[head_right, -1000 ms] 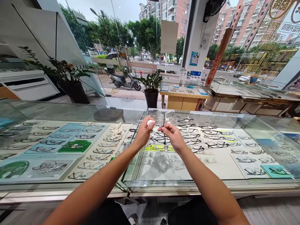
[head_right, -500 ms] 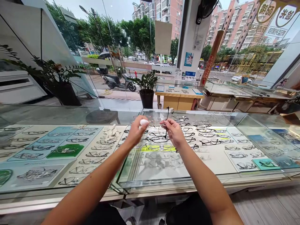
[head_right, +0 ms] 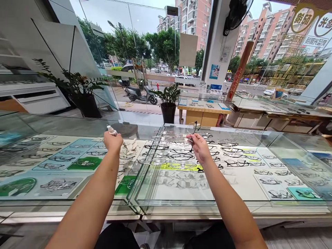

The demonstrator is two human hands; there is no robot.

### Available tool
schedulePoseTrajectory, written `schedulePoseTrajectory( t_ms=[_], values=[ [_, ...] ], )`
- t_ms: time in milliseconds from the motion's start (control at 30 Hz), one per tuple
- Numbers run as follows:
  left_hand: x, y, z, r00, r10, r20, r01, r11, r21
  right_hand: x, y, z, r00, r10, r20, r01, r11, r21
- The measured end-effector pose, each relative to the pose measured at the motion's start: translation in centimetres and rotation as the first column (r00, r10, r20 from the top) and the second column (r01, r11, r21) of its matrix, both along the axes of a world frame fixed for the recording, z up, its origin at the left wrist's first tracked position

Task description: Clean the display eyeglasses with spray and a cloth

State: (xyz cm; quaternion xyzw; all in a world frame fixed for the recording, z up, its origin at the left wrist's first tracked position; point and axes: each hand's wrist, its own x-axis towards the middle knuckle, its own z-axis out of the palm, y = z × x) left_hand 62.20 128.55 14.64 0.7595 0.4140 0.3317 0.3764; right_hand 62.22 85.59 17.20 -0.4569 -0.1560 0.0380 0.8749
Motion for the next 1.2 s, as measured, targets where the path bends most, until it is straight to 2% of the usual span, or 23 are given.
schedulePoseTrajectory(
  t_ms=[267,567,667,767,800,833,900,967,1000,1100,1200],
  values=[
    [-0.3,0.2,-0.7,0.992,-0.011,-0.126,0.005,0.999,-0.044,0.2,-0.1,-0.4,1.0,-0.003,-0.001,0.003,1.0,-0.01],
    [0.1,-0.4,-0.6,0.993,0.033,-0.116,-0.042,0.996,-0.077,0.0,-0.1,-0.2,1.0,-0.013,0.006,0.013,0.999,-0.038],
    [-0.1,-1.6,0.3,0.993,0.106,-0.055,-0.107,0.994,-0.026,0.0,-0.2,-0.1,1.0,-0.017,0.007,0.018,0.999,-0.039],
    [-0.8,-2.9,1.9,0.974,0.21,0.08,-0.219,0.968,0.121,-0.1,-0.4,0.0,1.0,-0.018,0.009,0.019,0.999,-0.039],
    [-1.0,-3.3,2.5,0.975,0.187,0.12,-0.208,0.957,0.204,-0.1,-0.4,0.1,1.0,-0.019,0.011,0.019,0.999,-0.039],
    [-1.2,-3.6,3.0,0.987,0.116,0.115,-0.145,0.945,0.293,-0.1,-0.5,0.1,1.0,-0.019,0.013,0.02,0.999,-0.039],
    [-1.3,-4.0,3.4,0.997,-0.074,-0.027,0.079,0.912,0.402,-0.1,-0.5,0.1,1.0,-0.019,0.017,0.02,0.999,-0.041],
    [-1.1,-4.0,3.1,0.949,-0.209,-0.237,0.286,0.885,0.367,-0.1,-0.6,0.0,1.0,-0.018,0.018,0.018,0.999,-0.042],
    [-0.9,-4.0,2.7,0.92,-0.233,-0.315,0.335,0.884,0.327,-0.1,-0.6,0.0,1.0,-0.017,0.018,0.018,0.999,-0.043],
    [-0.1,-3.7,1.4,0.854,-0.225,-0.468,0.366,0.901,0.234,-0.1,-0.7,0.0,1.0,-0.017,0.016,0.018,0.999,-0.045],
    [0.2,-3.8,1.0,0.822,-0.207,-0.53,0.358,0.912,0.199,-0.1,-0.7,0.1,1.0,-0.017,0.017,0.018,0.999,-0.048]
  ],
)
